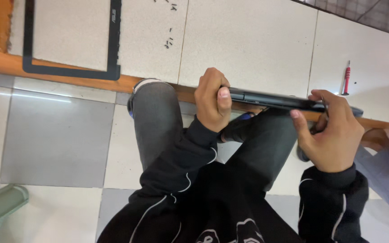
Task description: The person disassembles a laptop by removing the screen bezel and unscrewing the back cover. They use a screwdriver to remove screws from the bottom and sides of the laptop, then detach the screen frame and set it aside.
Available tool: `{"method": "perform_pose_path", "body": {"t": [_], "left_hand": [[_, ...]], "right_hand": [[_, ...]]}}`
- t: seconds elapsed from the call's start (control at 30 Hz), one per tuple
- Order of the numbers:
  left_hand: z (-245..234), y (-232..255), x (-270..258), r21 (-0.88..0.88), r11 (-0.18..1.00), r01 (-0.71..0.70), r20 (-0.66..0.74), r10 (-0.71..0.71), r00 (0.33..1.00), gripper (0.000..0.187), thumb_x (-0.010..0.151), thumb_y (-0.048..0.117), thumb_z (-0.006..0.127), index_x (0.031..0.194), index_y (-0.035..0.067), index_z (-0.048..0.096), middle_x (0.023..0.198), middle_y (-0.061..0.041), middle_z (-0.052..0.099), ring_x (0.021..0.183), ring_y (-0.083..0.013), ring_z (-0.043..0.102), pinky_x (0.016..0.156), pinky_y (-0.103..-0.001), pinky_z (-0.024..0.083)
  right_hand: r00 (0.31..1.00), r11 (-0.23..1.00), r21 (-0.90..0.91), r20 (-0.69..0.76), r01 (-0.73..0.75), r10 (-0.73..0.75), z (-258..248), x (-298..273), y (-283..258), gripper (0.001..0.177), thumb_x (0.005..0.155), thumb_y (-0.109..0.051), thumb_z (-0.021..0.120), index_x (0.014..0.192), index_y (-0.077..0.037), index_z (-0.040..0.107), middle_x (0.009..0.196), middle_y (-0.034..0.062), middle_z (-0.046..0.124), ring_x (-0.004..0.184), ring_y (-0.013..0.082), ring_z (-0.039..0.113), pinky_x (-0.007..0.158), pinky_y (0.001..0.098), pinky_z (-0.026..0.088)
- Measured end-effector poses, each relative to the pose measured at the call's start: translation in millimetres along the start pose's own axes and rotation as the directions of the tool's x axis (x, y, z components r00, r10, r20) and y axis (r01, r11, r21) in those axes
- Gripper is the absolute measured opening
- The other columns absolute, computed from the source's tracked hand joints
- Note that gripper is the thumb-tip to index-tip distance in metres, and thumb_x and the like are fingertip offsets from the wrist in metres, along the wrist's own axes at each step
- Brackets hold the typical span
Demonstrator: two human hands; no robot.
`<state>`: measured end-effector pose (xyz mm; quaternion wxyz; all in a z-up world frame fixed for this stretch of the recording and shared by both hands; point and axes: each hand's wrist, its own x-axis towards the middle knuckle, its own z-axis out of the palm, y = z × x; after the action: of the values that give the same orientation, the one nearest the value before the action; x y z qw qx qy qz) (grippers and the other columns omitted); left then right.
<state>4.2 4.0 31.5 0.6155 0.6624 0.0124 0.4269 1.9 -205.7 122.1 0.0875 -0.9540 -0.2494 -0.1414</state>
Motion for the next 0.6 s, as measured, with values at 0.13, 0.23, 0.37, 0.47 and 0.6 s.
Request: {"method": "perform_pose_path", "body": {"t": [0.13,0.23,0.37,0.47,0.6], "left_hand": [[-11.0,-5.2,6.4,-0.069,0.995,0.067,0.134,-0.057,0.989,0.061,0.100,0.058,0.021,0.076,0.006,0.043,0.070,-0.005,0.040,0.061,-0.0165,0.038,0.057,-0.031,0.032],[-31.3,-18.2,-4.1,-0.029,0.997,0.078,0.412,-0.059,0.909,0.077,0.093,0.073,0.016,0.094,0.004,0.051,0.088,-0.008,0.051,0.081,-0.0218,0.052,0.077,-0.034,0.041],[-42.3,-27.8,-33.0,0.095,0.995,0.011,0.680,-0.073,0.730,0.057,0.094,0.050,0.041,0.139,0.016,0.039,0.136,-0.014,0.049,0.121,-0.0300,0.055,0.101,-0.049,0.047],[-34.2,-21.5,-59.2,0.150,0.984,-0.094,0.662,-0.030,0.749,0.059,0.092,0.025,0.064,0.145,0.017,0.038,0.136,-0.011,0.056,0.115,-0.0270,0.061,0.095,-0.042,0.049],[-4.0,5.9,-85.5,0.322,0.924,-0.206,0.408,0.061,0.911,0.050,0.092,0.028,0.070,0.128,-0.003,0.054,0.100,-0.018,0.069,0.077,-0.0244,0.068,0.069,-0.033,0.058]], "right_hand": [[0.989,0.991,-0.062,-0.080,0.122,-0.127,11.0,13.7,6.9,0.041,0.098,-0.034,0.070,0.117,0.002,0.064,0.117,0.0175,0.062,0.106,0.0326,0.066,0.081,0.0401,0.052],[0.978,0.987,0.068,-0.157,0.148,-0.136,19.1,18.0,17.4,0.036,0.099,-0.028,0.068,0.111,0.006,0.061,0.109,0.0211,0.059,0.099,0.0345,0.061,0.079,0.0416,0.049],[0.981,0.936,0.318,-0.162,0.153,-0.105,30.7,23.3,40.3,0.035,0.098,-0.028,0.064,0.113,0.003,0.057,0.113,0.0214,0.055,0.086,0.0260,0.047,0.056,0.0309,0.038],[0.988,0.851,0.505,-0.123,0.141,-0.091,31.6,38.9,42.7,0.042,0.095,-0.032,0.058,0.115,0.004,0.054,0.116,0.0198,0.042,0.084,0.0214,0.042,0.055,0.0270,0.037],[0.964,0.789,0.613,-0.229,0.036,0.133,40.8,55.1,27.5,0.069,0.092,-0.057,0.044,0.131,-0.001,0.037,0.122,0.0132,0.024,0.084,0.0243,0.042,0.067,0.0295,0.041]]}}
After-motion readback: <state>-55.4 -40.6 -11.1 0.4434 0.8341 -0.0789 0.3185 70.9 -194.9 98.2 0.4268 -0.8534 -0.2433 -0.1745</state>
